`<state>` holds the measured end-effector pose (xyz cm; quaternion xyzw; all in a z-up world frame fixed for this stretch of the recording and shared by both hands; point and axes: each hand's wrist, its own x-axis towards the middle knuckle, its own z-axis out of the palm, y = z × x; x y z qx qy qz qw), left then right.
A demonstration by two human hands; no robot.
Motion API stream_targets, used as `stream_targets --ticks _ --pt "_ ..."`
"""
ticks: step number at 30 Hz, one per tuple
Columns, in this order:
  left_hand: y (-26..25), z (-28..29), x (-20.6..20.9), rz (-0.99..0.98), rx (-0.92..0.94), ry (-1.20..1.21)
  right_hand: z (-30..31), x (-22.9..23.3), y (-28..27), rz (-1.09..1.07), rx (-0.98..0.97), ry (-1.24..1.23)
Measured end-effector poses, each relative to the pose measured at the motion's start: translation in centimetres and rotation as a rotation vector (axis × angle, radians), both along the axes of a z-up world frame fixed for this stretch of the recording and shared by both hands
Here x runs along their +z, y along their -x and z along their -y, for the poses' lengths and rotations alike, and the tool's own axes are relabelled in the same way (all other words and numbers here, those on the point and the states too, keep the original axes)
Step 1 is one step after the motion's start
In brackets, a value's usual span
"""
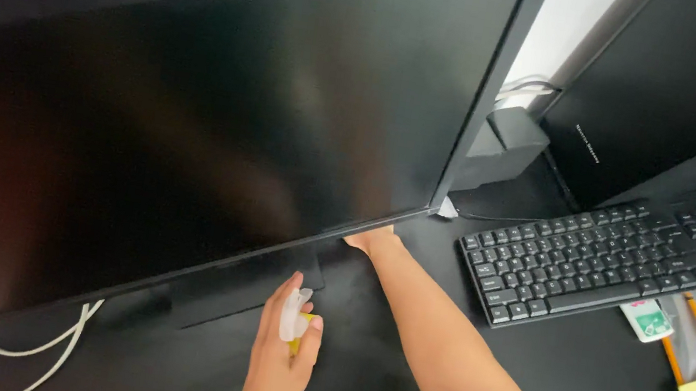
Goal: The person wipes a black desk surface with a gray cloth and a spray bottle, then cleans a computer monitor, a small speaker, and a keyboard. The person moves the keyboard to wipe underneath it and returns it to its original position.
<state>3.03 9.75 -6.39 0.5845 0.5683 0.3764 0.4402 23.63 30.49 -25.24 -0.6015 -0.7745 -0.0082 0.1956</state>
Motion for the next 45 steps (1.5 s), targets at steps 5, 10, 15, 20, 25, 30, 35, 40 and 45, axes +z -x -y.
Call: stream_targets --ticks 5,10,15,20,25,30,35,40,45 --pt "-1.1 -0.2 0.0 -0.032 -0.013 -0.031 7.2 13.2 2.3 -0.051 0.021 0.344" --pt "-4.1 -0.1 1.9 -0.012 -0.069 -0.178 17.5 16.0 -1.1 -0.173 0.315 0.202" --pt "-4.9 0.3 3.9 -0.041 -0.138 -0.204 19.8 16.9 -3.6 -0.030 0.528 0.115" --pt "-4.1 2.0 4.1 -0.067 -0.153 -0.152 13.0 18.7 -2.4 0.196 0.125 0.379" --pt "-3.2 3.4 3.9 -0.085 -0.152 -0.162 14.5 15.4 -0.6 0.167 -0.260 0.510" --pt "-3.1 4.7 2.4 -0.137 -0.252 -0.334 24.7 14.5 -1.5 -0.053 -0.053 0.133" --pt "-1.6 7.3 6.8 -0.087 -0.434 -0.196 36.7 16.3 -8.7 0.108 -0.066 0.145" --pt "5.2 9.7 8.2 -0.120 -0.501 -0.152 46.8 10.6 -15.3 0.102 -0.750 0.010" --pt "11.8 12.4 10.8 -0.140 -0.430 -0.216 40.3 15.8 0.7 0.267 -0.751 0.172"
